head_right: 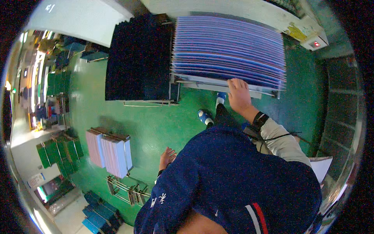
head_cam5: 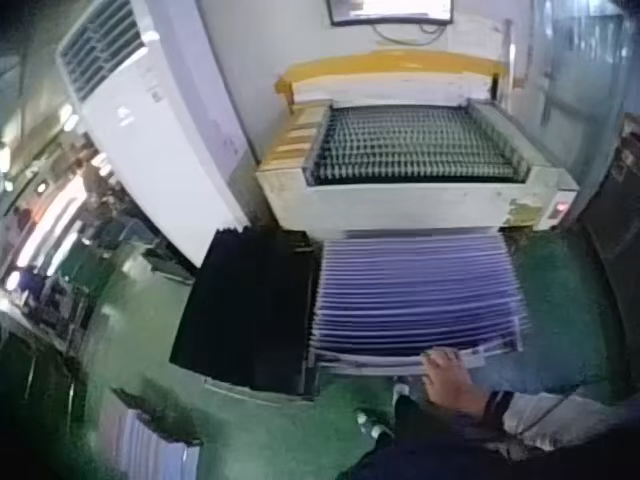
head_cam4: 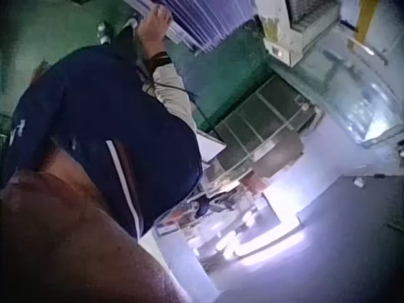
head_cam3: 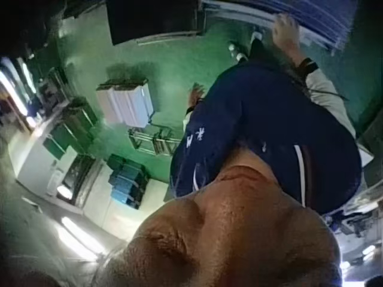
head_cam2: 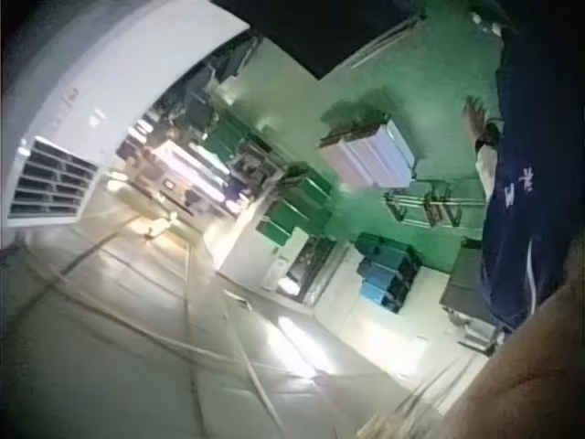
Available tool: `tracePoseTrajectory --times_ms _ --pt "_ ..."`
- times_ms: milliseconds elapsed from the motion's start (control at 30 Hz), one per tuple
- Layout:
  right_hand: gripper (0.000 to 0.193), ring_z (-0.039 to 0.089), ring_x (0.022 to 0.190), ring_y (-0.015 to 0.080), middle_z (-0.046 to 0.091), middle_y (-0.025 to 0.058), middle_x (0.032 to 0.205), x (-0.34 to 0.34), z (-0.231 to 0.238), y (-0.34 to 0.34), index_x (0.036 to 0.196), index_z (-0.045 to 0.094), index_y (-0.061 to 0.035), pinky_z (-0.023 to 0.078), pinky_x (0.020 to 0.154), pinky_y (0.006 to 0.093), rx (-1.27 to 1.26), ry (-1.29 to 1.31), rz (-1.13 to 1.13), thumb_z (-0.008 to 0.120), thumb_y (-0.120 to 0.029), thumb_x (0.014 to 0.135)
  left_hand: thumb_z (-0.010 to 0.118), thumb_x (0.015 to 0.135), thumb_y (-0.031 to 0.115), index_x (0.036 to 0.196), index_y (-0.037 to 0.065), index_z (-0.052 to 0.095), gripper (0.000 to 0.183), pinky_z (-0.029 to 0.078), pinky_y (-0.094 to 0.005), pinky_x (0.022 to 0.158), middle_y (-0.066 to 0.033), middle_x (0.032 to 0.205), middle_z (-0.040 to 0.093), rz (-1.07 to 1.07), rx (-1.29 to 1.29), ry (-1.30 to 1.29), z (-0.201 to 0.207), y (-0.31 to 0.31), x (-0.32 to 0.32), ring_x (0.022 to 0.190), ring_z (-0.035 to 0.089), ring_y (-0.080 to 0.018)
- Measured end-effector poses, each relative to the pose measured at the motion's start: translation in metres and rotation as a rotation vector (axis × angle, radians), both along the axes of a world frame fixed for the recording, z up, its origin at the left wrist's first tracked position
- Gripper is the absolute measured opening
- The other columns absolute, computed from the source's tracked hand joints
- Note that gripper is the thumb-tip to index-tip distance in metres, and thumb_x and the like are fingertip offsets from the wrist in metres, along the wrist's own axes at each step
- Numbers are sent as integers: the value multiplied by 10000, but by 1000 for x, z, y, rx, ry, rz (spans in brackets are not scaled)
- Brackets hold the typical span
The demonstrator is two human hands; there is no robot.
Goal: Manually picking up thin blue panels and placing them into a rack or machine slot.
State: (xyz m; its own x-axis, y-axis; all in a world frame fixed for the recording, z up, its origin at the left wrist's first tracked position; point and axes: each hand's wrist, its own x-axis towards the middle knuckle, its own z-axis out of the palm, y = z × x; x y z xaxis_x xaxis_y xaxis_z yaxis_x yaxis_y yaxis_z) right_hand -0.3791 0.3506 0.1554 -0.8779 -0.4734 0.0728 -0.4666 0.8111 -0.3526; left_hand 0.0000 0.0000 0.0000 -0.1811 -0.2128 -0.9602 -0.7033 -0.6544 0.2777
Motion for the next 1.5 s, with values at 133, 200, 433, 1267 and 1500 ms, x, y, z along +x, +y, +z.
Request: tracePoseTrajectory --times_ms 133,200,433,1267,1500 --pt "309 492 947 364 529 187 1009 -18 -9 -10 991 509 -37 391 787 453 -34 -89 -75 601 -75 699 537 842 393 1159 18 480 495 477 -323 681 -101 989 592 8 -9 109 -3 18 -17 804 595 -217" --pt "242 512 900 369 554 178 937 -21 -22 -19 936 519 -36 403 753 464 7 -132 -75 582 -90 709 539 848 378 1149 18 487 472 480 -308 655 -97 989 592 -14 -51 148 9 5 -26 783 596 -207" --pt "69 571 668 387 580 174 692 -44 -49 -21 681 552 -51 429 593 507 198 -72 -51 503 -97 696 544 850 371 1101 1 494 451 485 -287 601 -100 938 594 -13 -68 241 17 0 -42 737 602 -197" --pt "334 561 906 195 585 90 1001 -205 199 108 1105 502 11 443 787 346 -1933 -488 -224 597 -115 811 487 882 404 1027 -59 536 488 466 -306 677 -124 910 639 -325 -266 242 -34 -15 -124 843 616 -202" --pt "143 528 864 215 553 77 909 -305 115 115 887 510 -64 444 813 374 -2016 -714 -494 608 -50 784 487 882 404 1040 -57 528 489 467 -308 680 -125 914 634 -227 -264 223 -10 12 -147 842 613 -206"
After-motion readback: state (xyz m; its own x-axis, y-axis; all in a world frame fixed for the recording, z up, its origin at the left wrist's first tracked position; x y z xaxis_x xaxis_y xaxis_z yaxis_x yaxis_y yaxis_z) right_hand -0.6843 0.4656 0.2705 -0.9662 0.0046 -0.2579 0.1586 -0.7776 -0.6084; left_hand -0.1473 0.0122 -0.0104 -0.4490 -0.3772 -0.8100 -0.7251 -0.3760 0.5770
